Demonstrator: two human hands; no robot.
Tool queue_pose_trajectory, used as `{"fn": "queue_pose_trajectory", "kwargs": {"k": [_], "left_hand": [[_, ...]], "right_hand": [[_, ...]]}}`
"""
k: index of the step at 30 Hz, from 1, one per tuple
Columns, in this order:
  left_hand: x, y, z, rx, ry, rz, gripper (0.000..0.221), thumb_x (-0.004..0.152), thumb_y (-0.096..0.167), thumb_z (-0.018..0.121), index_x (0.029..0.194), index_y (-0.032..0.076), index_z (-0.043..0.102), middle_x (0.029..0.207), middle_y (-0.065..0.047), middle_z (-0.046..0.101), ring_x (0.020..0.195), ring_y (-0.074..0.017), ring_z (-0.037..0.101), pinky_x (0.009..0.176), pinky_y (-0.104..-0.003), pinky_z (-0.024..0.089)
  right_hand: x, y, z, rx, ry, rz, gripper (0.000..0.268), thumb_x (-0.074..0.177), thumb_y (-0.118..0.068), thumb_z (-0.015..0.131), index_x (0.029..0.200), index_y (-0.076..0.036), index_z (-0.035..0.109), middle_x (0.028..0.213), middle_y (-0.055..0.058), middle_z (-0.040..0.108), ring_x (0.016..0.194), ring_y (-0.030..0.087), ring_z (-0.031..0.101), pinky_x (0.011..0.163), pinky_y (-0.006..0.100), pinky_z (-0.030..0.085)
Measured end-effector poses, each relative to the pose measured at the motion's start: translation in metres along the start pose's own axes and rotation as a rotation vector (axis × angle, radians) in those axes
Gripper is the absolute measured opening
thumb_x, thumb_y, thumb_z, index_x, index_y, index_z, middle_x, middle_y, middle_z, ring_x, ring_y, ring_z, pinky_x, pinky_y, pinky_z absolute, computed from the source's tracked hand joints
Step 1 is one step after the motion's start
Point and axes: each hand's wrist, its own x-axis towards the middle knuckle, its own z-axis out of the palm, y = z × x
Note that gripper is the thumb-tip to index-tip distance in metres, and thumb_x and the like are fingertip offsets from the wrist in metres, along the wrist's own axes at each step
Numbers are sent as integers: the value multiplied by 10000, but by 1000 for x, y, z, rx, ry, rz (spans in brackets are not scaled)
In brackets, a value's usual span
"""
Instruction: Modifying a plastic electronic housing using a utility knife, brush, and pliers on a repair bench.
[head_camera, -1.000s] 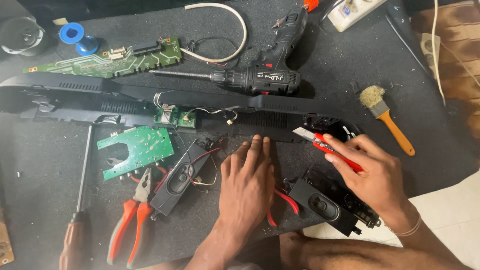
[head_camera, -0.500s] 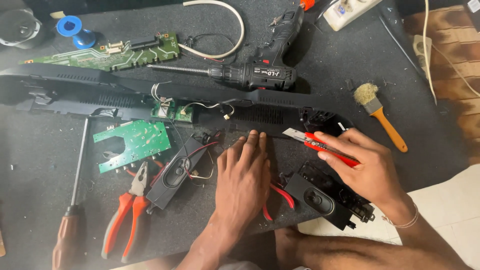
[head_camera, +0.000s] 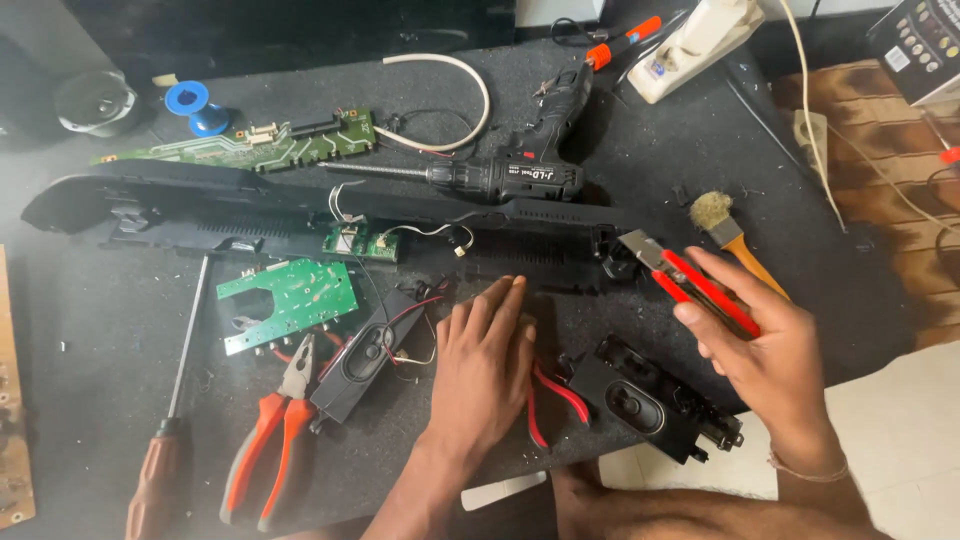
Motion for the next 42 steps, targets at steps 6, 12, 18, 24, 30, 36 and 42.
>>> {"fn": "queue_pose_trajectory", "kwargs": {"k": [6, 12, 18, 24, 30, 36, 42], "left_hand": [[-3, -1, 3, -15, -9, -33, 452, 1016, 183, 524, 1451, 62, 531, 1425, -101, 583, 1102, -319, 574, 878, -445, 427], [-1, -3, -5, -178, 33, -33, 382, 1022, 170, 563, 1387, 65, 602, 1300, -94, 617, 1037, -280, 591, 857, -417, 427], [3, 26, -23, -374, -164, -80, 584, 1073, 461, 313, 1363, 65, 631, 1151, -72, 705, 945, -253, 585, 827, -406, 376], [11, 60, -33, -734, -189, -319, 831, 984, 646, 365, 1525, 15, 360, 1484, -165, 573, 1299, -265, 609, 1030, -393, 481], [-14, 25, -24, -677, -260, -366, 404, 1078, 371, 397, 841, 93, 570, 942, -36, 506, 911, -163, 501, 830, -337, 442], [18, 23, -46, -726, -398, -718, 486, 997, 261, 490, 1469, 158, 552, 1196, -53, 787, 1031, -105, 701, 875, -254, 567], [36, 9, -37, -469, -448, -639, 452, 1006, 258, 415, 1421, 196, 582, 1173, -27, 824, 1012, -144, 751, 854, -297, 519]], "right_hand": [[-17, -6, 3, 36, 59, 13, 488, 899, -157, 702, 1374, -47, 673, 880, 78, 679, 541, 135, 493, 449, 242, 417], [-20, -10, 10, 286, 37, 23, 491, 952, -129, 586, 1420, 19, 557, 989, 188, 624, 624, 178, 528, 459, 279, 420], [-28, 2, 28, 407, -418, -72, 709, 948, -157, 563, 1598, -68, 295, 1326, 174, 620, 980, 196, 682, 722, 317, 643], [-28, -29, 21, -212, -955, -172, 890, 990, -256, 561, 1639, -154, -40, 1756, 81, 65, 1588, 163, 209, 1206, 336, 214], [-7, -29, -4, -99, -914, -629, 460, 1011, -162, 565, 1459, -61, 546, 1381, 96, 708, 1196, 224, 721, 988, 352, 527], [38, 7, -16, -280, 70, -657, 253, 1063, 81, 589, 1302, 97, 670, 1147, 186, 695, 975, 212, 642, 896, 315, 532], [63, 55, 20, -249, -160, -579, 550, 1038, -258, 539, 1490, 42, 450, 1453, 210, 542, 1386, 332, 511, 1167, 437, 404]]}}
